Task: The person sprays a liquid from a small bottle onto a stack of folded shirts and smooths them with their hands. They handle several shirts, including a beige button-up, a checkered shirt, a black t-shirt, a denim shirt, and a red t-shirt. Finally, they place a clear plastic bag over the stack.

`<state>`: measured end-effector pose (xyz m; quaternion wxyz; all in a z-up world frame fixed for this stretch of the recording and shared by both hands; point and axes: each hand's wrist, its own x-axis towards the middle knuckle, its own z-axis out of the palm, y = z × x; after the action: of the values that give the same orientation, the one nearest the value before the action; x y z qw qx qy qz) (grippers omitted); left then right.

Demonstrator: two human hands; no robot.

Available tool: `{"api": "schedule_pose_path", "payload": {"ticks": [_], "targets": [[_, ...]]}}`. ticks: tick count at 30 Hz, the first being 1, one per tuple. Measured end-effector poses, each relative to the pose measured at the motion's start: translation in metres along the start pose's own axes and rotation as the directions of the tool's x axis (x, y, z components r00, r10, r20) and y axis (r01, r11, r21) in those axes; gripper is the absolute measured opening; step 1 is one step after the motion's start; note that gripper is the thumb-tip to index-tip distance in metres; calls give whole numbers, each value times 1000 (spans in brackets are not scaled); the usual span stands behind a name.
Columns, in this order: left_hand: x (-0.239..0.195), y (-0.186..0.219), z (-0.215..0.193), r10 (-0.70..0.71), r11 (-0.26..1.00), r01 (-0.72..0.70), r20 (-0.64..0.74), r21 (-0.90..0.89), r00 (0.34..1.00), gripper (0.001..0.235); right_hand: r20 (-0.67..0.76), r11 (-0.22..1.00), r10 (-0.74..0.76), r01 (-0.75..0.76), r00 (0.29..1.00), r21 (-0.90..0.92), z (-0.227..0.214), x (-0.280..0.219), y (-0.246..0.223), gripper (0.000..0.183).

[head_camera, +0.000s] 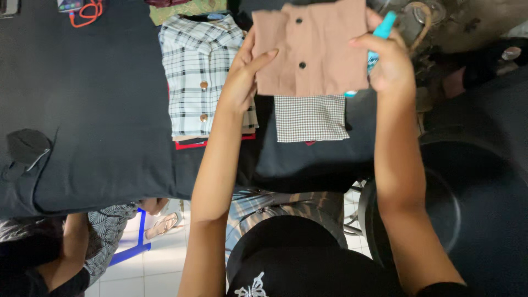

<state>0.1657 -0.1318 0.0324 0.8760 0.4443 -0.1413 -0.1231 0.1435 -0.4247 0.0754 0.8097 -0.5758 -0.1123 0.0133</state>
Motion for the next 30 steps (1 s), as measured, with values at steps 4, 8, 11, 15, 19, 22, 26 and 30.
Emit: {"api": "schedule_pose_path", "payload": {"ticks": [4,8,11,15,19,22,26,30], "targets": [[11,-26,-2,38,999,-40,91,27,995,81,43,994,-100,102,994,-46,-39,-12,3,59],[-16,-74,-14,-116,966,116,-15,230,993,84,-210,970,173,-204,962,-134,-66,-51,61,47],[-45,-107,-20,-225,883,244,-94,400,970,90,-447,786,424,-565,788,-250,-72,-73,114,49],[-64,-120,-19,-34,602,124,-130,789,991,97,-398,836,324,-457,859,-305,-86,-98,132,49],[-71,-101,-2,112,511,-42,-17,858,994,98,-402,840,252,-405,880,-360,-75,-113,115,51],[-77,-88,20,-277,277,402,-328,873,903,96,-413,654,202,-436,888,-618,-51,-112,106,44],[-70,-99,48,98,-234,148,-128,961,987,69,-404,99,-166,-393,899,-914,-20,-112,88,33],[-45,-130,55,249,-208,-61,113,976,962,64,-275,215,-372,-207,886,-955,-1,-106,84,35]]}}
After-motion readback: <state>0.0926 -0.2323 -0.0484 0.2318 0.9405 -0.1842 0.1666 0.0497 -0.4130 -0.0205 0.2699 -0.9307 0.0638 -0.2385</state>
